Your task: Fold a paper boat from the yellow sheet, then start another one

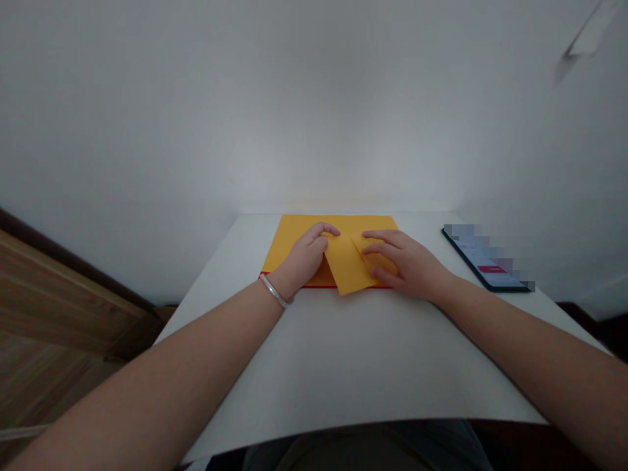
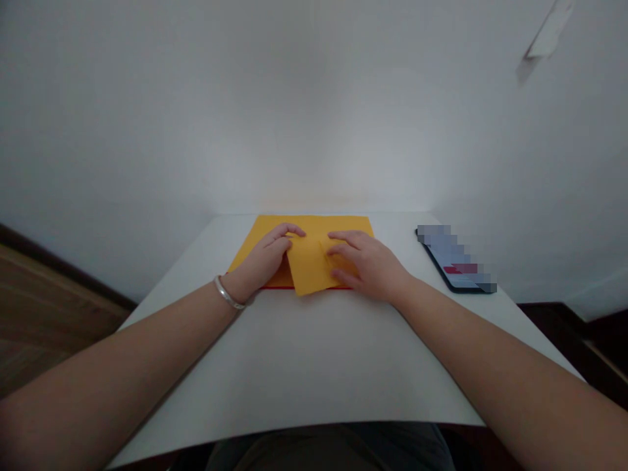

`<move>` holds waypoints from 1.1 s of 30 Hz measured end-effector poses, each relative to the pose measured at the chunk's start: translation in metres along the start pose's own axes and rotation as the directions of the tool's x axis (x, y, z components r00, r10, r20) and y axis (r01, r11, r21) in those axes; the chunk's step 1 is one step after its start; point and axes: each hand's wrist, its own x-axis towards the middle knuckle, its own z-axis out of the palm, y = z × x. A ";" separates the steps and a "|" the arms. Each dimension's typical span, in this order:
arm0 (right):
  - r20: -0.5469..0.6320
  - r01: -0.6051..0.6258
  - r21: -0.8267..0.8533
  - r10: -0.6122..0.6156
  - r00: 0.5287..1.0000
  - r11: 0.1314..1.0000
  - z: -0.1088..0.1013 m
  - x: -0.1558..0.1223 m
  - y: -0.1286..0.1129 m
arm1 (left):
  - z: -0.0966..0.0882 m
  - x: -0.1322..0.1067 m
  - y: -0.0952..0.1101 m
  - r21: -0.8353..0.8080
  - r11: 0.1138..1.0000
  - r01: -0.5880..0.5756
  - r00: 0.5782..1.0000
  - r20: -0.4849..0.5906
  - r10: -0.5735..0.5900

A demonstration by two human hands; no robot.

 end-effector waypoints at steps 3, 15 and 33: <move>-0.001 -0.099 0.022 0.099 0.995 0.995 0.004 -0.001 0.002 | -0.001 -0.001 0.001 0.014 1.000 -0.010 0.999 0.030 0.010; 0.059 -0.392 0.216 0.389 0.919 0.894 0.013 0.003 0.006 | 0.004 0.000 0.001 0.045 0.995 -0.087 0.992 0.094 0.082; 0.076 -0.471 0.263 0.468 0.880 0.842 0.013 0.001 0.004 | 0.000 0.003 -0.004 0.317 0.945 -0.083 0.988 0.148 0.037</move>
